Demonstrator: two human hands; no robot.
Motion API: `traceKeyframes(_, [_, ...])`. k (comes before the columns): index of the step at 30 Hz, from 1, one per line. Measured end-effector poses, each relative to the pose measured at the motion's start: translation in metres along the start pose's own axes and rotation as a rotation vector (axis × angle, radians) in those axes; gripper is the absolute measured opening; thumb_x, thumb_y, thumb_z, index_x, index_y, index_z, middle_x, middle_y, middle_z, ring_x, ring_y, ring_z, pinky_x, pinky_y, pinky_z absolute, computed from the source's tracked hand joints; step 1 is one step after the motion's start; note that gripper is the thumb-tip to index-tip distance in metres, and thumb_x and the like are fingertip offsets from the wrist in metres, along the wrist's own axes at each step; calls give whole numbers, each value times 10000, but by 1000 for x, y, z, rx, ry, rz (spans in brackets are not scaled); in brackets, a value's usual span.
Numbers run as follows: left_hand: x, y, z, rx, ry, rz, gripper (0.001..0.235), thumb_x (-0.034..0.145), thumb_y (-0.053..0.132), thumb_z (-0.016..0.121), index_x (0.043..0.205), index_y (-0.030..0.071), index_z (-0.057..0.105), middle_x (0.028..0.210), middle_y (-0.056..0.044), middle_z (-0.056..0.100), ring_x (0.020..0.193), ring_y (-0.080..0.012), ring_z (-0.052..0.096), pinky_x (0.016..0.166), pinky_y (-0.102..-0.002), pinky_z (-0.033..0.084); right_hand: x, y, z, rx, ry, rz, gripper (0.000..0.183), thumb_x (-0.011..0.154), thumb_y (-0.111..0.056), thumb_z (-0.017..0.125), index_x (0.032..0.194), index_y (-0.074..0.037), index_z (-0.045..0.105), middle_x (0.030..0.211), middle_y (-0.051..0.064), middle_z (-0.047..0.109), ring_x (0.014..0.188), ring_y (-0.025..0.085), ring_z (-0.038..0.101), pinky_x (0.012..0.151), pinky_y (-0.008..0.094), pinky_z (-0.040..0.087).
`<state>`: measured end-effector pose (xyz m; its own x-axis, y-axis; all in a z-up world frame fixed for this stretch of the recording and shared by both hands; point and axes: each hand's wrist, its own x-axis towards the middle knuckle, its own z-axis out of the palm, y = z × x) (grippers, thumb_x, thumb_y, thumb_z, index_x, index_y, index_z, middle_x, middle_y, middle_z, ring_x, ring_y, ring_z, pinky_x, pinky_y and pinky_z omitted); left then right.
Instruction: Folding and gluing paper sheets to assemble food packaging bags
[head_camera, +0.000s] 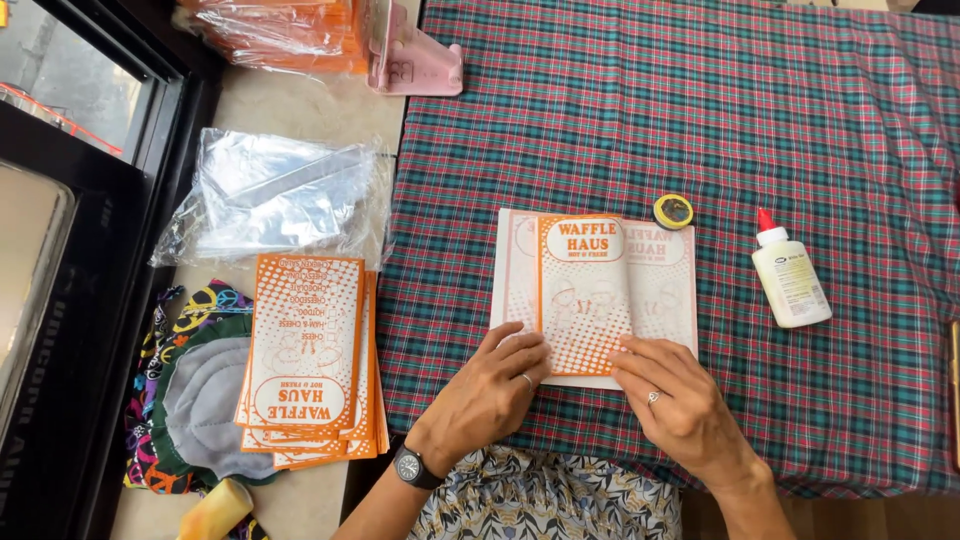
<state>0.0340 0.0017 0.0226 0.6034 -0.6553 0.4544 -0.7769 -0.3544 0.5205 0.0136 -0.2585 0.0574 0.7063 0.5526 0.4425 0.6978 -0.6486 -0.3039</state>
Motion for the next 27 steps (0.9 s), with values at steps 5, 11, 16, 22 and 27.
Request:
traceKeyframes(5, [5,5,-6,-92,34,-89,217,943,-16,607,1099,-125,711,1185,-253,700,1186,-395,626,1180,-552,405,3,1,-1,52,-17,35,191,860,23,754,1051,30,747,1104,134,758,1116,320,703,950,438,590])
traceKeyframes(11, [8,7,-4,-12,80,-42,152,990,1,670,1095,-109,674,1144,-225,687,1121,-359,628,1148,-527,443,3,1,1,52,-16,48,205,864,19,750,1069,11,751,1111,117,760,1132,303,701,966,427,579])
traceKeyframes(16, [9,7,-3,-20,91,-46,113,995,-3,663,1052,-97,688,1146,-227,697,1115,-353,645,1156,-519,448,0,3,3,61,-28,58,213,883,13,730,1095,1,749,1138,102,755,1156,299,690,975,437,574])
traceKeyframes(22, [20,7,-12,-61,100,-69,190,1012,49,644,899,-102,665,1003,-202,668,995,-354,617,1004,-479,488,4,2,1,88,-29,78,187,883,1,733,1069,4,750,1114,107,757,1128,288,700,968,420,570])
traceKeyframes(27, [22,0,-5,-24,-59,-198,257,1049,31,509,1273,-55,602,1236,-197,588,1130,-355,520,980,-465,466,4,1,0,90,-61,114,186,863,-9,751,1049,-9,754,1096,93,758,1124,289,697,973,429,559])
